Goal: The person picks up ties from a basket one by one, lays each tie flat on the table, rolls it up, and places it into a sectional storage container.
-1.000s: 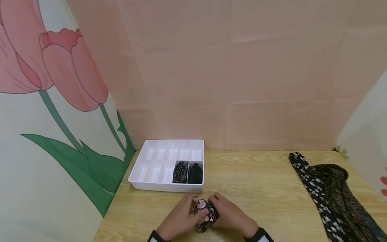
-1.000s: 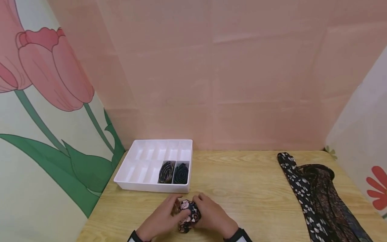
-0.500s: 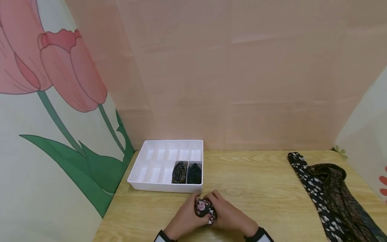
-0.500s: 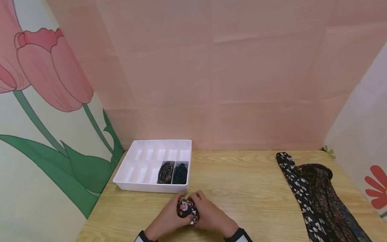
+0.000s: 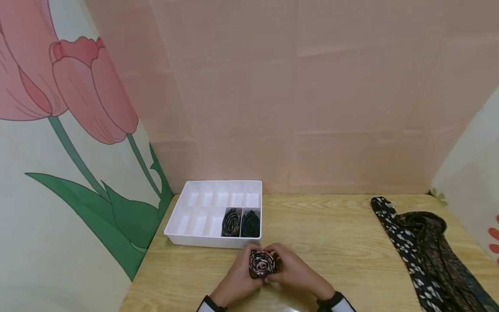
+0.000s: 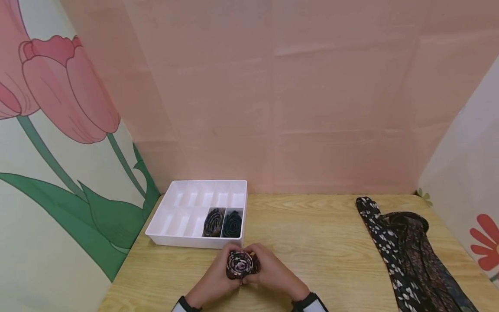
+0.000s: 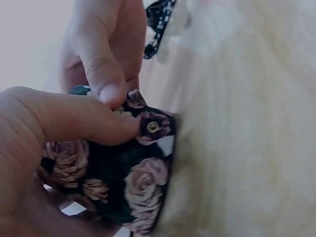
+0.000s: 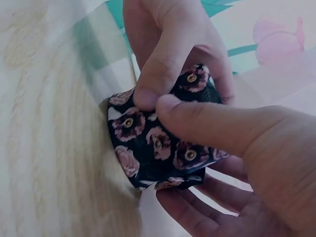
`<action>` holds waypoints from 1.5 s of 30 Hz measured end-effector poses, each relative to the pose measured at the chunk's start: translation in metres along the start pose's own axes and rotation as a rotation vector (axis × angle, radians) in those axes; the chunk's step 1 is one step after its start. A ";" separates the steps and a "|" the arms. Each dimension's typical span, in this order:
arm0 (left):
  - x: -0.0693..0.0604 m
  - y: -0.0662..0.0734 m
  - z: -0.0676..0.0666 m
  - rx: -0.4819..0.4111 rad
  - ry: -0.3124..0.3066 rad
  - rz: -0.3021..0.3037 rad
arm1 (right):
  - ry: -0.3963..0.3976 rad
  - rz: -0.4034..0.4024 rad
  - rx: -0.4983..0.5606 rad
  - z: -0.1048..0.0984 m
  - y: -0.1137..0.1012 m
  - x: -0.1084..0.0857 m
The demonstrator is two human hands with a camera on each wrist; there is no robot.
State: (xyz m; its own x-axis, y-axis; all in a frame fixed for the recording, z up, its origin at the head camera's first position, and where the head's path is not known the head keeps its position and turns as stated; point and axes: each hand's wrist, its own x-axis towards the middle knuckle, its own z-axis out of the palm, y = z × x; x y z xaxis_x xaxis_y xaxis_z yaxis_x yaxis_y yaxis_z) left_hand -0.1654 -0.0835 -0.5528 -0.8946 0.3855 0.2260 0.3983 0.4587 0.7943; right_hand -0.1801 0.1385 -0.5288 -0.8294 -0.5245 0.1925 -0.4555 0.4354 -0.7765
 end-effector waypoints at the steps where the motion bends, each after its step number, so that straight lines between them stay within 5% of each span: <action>1: -0.001 0.000 0.000 -0.001 -0.007 0.001 | -0.001 0.000 -0.003 0.000 0.001 0.000; 11: -0.001 0.004 -0.008 -0.073 -0.058 0.022 | -0.039 -0.004 0.000 -0.002 0.010 -0.001; 24: 0.001 0.015 -0.012 0.149 0.107 -0.010 | 0.071 -0.041 -0.001 0.005 0.008 0.000; 31: 0.001 0.030 -0.024 0.159 0.173 -0.060 | 0.029 0.050 0.068 0.002 0.014 0.001; 35: 0.005 0.038 -0.043 0.135 0.253 -0.105 | -0.017 0.099 0.128 0.002 0.018 0.001; 45: 0.023 0.037 -0.095 0.013 0.572 -0.251 | -0.029 0.078 0.154 0.004 0.025 0.000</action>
State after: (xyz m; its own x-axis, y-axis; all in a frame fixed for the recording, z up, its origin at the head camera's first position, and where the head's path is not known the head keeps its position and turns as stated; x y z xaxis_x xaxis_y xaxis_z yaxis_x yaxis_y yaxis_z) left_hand -0.1901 -0.1333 -0.4647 -0.9267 -0.2228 0.3026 0.1614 0.4911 0.8560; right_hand -0.1905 0.1461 -0.5512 -0.8493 -0.5158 0.1125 -0.3335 0.3591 -0.8717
